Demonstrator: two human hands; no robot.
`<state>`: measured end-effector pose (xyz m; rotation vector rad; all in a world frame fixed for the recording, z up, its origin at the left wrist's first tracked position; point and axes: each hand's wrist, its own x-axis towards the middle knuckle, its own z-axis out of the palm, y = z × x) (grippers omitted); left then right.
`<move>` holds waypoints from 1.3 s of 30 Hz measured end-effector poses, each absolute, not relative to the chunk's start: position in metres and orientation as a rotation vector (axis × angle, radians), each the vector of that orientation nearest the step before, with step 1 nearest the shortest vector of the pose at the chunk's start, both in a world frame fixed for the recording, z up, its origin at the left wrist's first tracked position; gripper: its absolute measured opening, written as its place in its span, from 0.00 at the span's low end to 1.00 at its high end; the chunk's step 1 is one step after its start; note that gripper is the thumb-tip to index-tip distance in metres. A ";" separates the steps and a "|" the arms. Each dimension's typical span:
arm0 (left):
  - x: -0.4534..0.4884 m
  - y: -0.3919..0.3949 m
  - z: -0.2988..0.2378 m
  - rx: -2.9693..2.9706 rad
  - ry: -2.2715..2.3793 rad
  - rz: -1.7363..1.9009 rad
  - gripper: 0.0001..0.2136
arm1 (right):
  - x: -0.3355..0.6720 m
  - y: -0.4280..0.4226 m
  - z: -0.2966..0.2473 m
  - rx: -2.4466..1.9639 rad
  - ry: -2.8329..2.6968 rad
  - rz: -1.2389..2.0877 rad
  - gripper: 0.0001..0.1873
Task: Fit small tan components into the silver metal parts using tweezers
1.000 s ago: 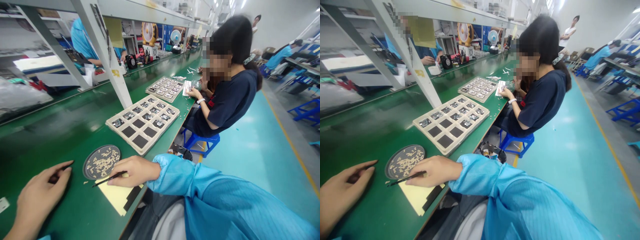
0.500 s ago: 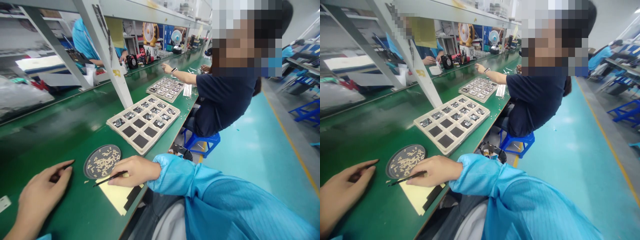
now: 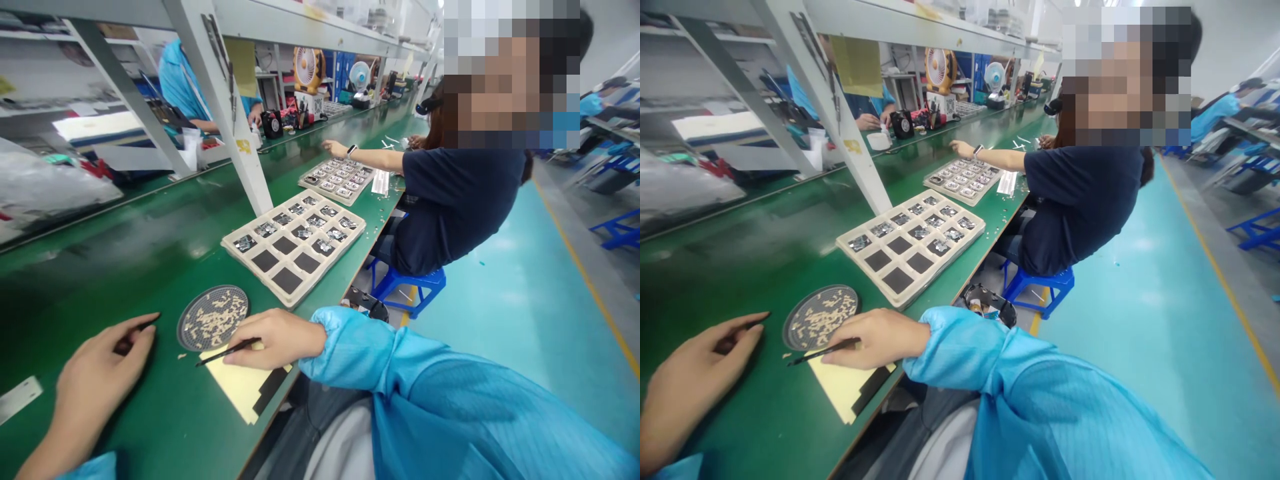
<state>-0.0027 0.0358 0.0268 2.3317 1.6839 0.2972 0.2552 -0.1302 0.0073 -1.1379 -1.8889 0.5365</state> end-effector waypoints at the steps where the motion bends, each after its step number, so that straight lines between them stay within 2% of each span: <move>1: -0.002 0.035 0.027 2.323 1.688 0.300 0.24 | 0.255 -0.130 0.007 -1.129 -1.889 0.527 0.14; 20: -0.008 0.039 0.015 2.389 1.647 0.403 0.21 | 0.255 -0.132 0.005 -1.065 -1.850 0.466 0.13; 39: -0.012 0.043 0.011 2.397 1.632 0.406 0.22 | 0.254 -0.132 0.004 -1.052 -1.854 0.486 0.14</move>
